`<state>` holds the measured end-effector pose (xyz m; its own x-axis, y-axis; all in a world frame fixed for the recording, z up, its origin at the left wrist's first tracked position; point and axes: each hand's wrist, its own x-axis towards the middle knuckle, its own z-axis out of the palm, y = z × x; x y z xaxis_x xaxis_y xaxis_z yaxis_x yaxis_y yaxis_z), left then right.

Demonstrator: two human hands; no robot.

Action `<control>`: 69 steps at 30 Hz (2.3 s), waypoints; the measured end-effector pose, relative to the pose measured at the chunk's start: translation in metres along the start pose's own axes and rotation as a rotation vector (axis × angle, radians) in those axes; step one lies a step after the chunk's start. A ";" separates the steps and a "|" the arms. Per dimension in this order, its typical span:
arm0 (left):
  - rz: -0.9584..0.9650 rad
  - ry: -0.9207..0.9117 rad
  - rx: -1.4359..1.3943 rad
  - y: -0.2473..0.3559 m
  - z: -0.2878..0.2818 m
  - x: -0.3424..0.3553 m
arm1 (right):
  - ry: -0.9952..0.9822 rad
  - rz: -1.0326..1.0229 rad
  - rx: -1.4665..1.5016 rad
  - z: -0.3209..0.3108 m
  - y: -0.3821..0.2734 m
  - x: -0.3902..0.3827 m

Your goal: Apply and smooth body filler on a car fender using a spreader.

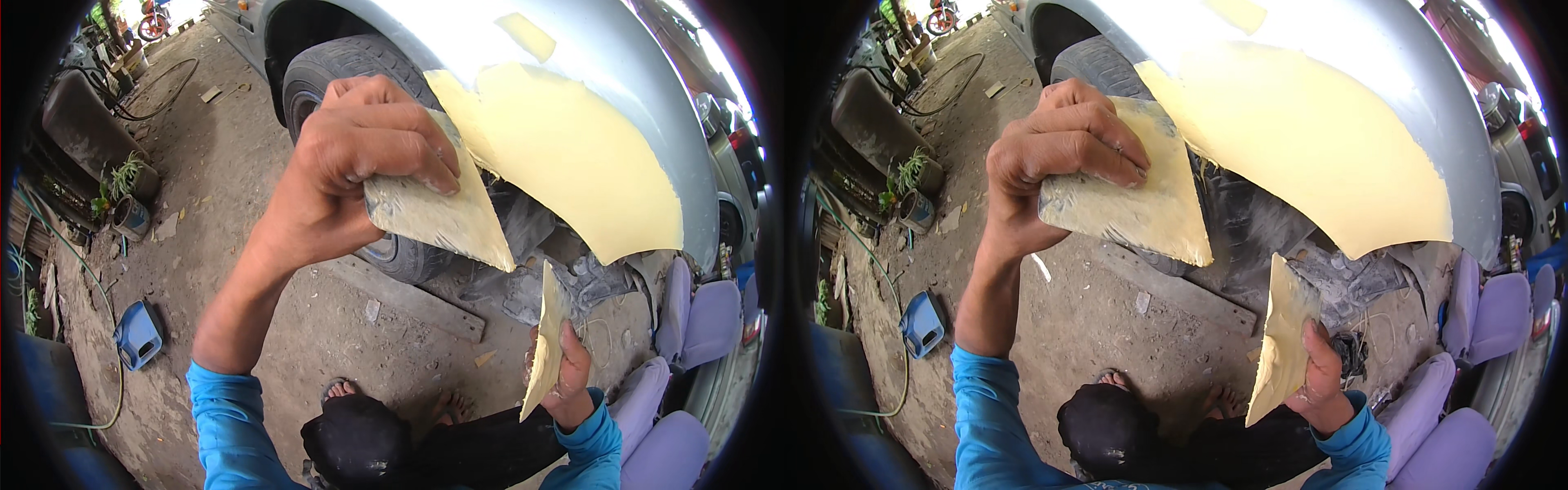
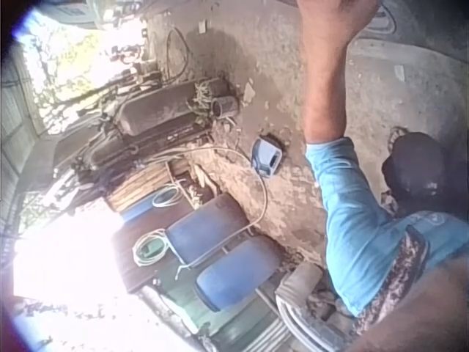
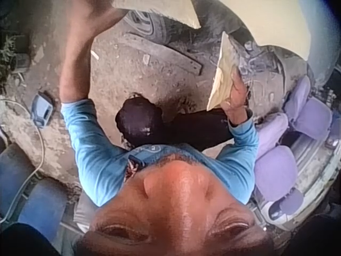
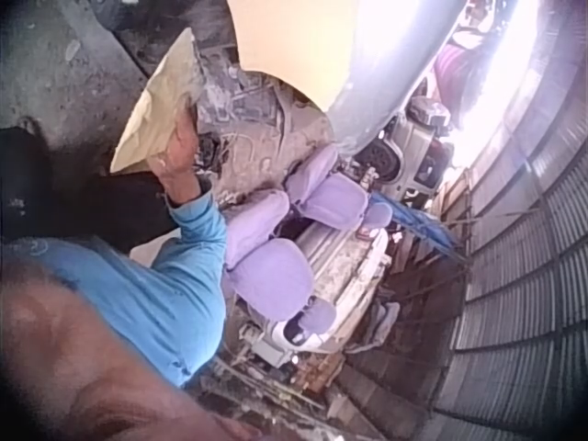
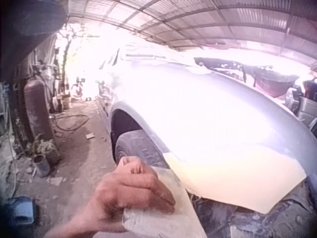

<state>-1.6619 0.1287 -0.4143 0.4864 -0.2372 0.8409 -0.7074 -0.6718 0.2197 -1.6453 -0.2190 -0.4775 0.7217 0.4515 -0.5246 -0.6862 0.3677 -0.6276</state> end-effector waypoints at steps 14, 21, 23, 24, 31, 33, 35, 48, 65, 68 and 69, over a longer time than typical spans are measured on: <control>-0.041 0.056 0.060 0.052 0.041 -0.031 | -0.212 -0.022 -0.055 -0.012 0.005 0.016; 0.007 0.066 -0.079 0.108 0.076 -0.071 | -0.235 0.278 -0.092 0.005 0.015 0.014; -0.006 -0.008 -0.098 0.118 0.078 -0.075 | -0.223 0.264 -0.111 0.007 0.017 0.014; -0.022 -0.067 -0.080 0.121 0.080 -0.074 | -0.207 0.246 -0.130 0.008 0.017 0.013; -0.036 -0.250 0.075 0.125 0.093 -0.086 | -0.161 0.113 -0.219 0.002 0.017 0.013; -0.026 -0.284 0.138 0.124 0.087 -0.092 | -0.154 0.175 0.017 -0.007 0.011 0.011; -0.198 -0.522 0.223 0.124 0.078 -0.098 | -0.238 -0.041 0.120 -0.029 0.010 0.014; -0.206 -0.504 0.186 0.123 0.092 -0.087 | -0.037 -0.466 -0.776 -0.009 0.030 0.016; -0.380 -0.463 -0.308 0.099 0.071 -0.103 | -0.061 -0.076 -0.163 -0.003 0.039 0.022; -0.365 -0.403 -0.433 0.104 0.093 -0.105 | -0.134 -0.010 -0.162 0.005 0.044 0.025; -0.364 -0.403 -0.437 0.105 0.095 -0.104 | -0.144 0.030 -0.129 0.010 0.040 0.023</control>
<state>-1.7378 0.0166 -0.5252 0.8246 -0.3494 0.4450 -0.5634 -0.4346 0.7027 -1.6571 -0.1852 -0.5092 0.6740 0.5761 -0.4624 -0.6835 0.2488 -0.6862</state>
